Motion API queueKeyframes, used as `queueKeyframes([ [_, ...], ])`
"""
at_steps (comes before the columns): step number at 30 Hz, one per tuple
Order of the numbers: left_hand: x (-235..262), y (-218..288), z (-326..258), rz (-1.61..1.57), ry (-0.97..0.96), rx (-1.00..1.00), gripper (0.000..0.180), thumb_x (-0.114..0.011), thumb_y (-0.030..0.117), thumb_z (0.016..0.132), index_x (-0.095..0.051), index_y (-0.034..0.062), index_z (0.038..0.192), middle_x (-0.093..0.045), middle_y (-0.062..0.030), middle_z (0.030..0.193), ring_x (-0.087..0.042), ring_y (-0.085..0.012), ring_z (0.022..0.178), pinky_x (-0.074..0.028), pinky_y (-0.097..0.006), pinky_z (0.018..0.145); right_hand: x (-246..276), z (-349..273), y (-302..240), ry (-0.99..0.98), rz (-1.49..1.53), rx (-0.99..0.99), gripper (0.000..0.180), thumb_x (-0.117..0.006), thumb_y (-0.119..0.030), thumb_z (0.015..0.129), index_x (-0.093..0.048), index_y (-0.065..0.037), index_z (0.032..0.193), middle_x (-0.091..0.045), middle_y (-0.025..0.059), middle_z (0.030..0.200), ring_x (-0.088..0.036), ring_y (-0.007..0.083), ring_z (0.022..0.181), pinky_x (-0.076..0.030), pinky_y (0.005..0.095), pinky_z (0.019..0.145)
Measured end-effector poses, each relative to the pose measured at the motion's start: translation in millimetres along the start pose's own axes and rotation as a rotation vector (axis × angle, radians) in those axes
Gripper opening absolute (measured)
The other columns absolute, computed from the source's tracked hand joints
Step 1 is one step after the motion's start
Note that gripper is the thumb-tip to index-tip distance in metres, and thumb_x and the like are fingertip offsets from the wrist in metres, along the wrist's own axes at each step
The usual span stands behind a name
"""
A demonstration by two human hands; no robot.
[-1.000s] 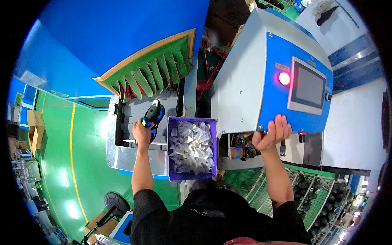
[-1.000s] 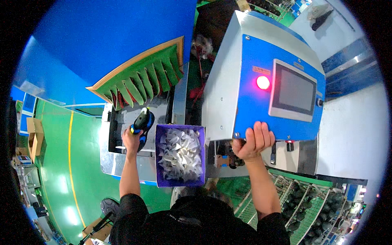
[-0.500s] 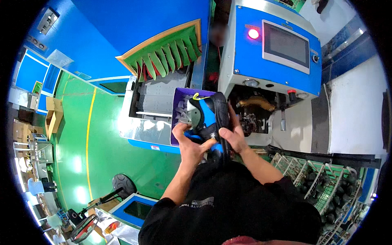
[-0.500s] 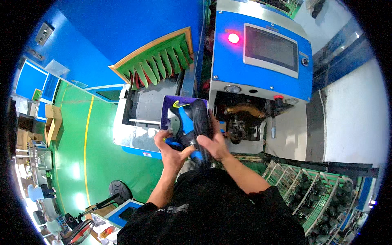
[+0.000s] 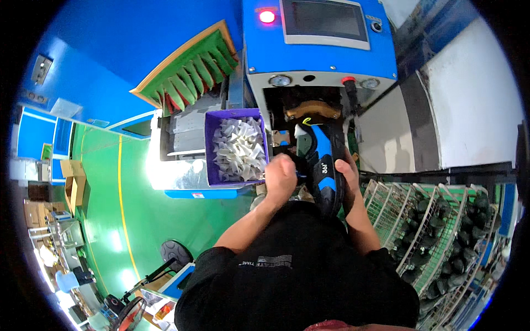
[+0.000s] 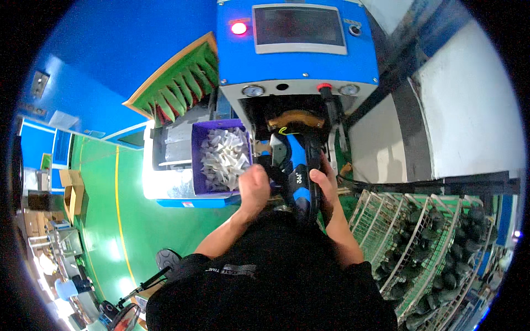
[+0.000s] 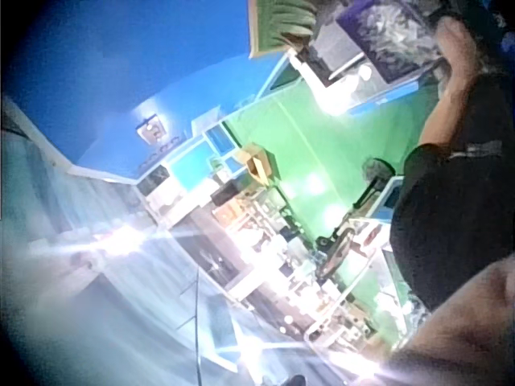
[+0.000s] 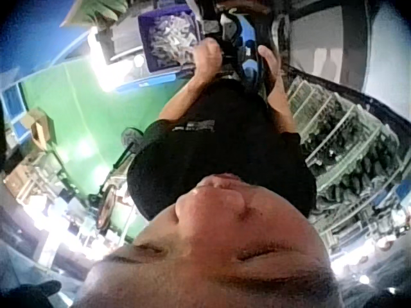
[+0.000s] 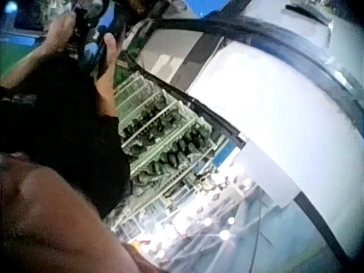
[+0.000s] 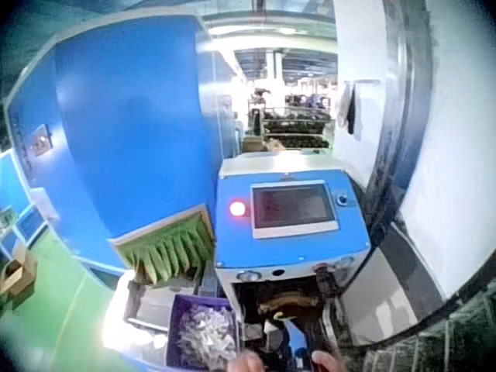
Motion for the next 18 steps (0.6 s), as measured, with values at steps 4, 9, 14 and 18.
queueKeyframes([
  [4, -1, -12, 23, -0.315, -0.171, 0.553, 0.046, -0.044, 0.027, 0.104, -0.066, -0.0054, 0.08, -0.07, -0.011, 0.078, -0.065, -0.0197, 0.072, -0.053, -0.04, 0.072, -6, -29, -12, 0.084, 0.584, -0.175, 0.069, -0.064, -0.046, 0.089, -0.052, -0.002, 0.14, -0.066, 0.0141, 0.128, -0.067, 0.0322, 0.11, -0.056, 0.0445, 0.097],
  [9, -16, -21, 6, -0.738, -0.639, 0.438, 0.051, -0.057, 0.04, 0.106, -0.058, -0.0049, 0.131, -0.067, -0.0085, 0.114, -0.062, -0.0163, 0.104, -0.05, -0.033, 0.096, 56, -36, 2, -0.086, 0.011, -0.237, 0.087, -0.076, -0.026, 0.078, -0.039, 0.003, 0.151, -0.057, 0.0171, 0.142, -0.058, 0.0302, 0.127, -0.047, 0.0403, 0.109],
  [14, -13, -43, 5, -0.161, -0.565, 0.194, 0.044, -0.061, 0.042, 0.103, -0.06, -0.0019, 0.104, -0.065, -0.0097, 0.08, -0.057, -0.0163, 0.074, -0.047, -0.035, 0.068, 37, -33, 12, 0.079, -0.012, -0.383, 0.106, -0.082, -0.015, 0.073, -0.025, 0.002, 0.161, -0.046, 0.0178, 0.154, -0.048, 0.0268, 0.139, -0.036, 0.0382, 0.117],
  [18, -4, -76, 13, -0.122, -0.502, 0.211, 0.038, -0.064, 0.038, 0.102, -0.058, 0.001, 0.096, -0.061, -0.0151, 0.073, -0.056, -0.0219, 0.065, -0.046, -0.038, 0.062, 35, -5, 9, 0.22, -0.332, -0.176, 0.1, -0.08, -0.016, 0.078, -0.027, -0.001, 0.161, -0.052, 0.013, 0.15, -0.055, 0.025, 0.132, -0.04, 0.0367, 0.113],
])
Point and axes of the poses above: each hand's wrist, its own z-axis towards the middle knuckle, its own x-axis out of the back of the hand, y = z × x, the point moved 2 cm from there along z, towards the middle knuckle
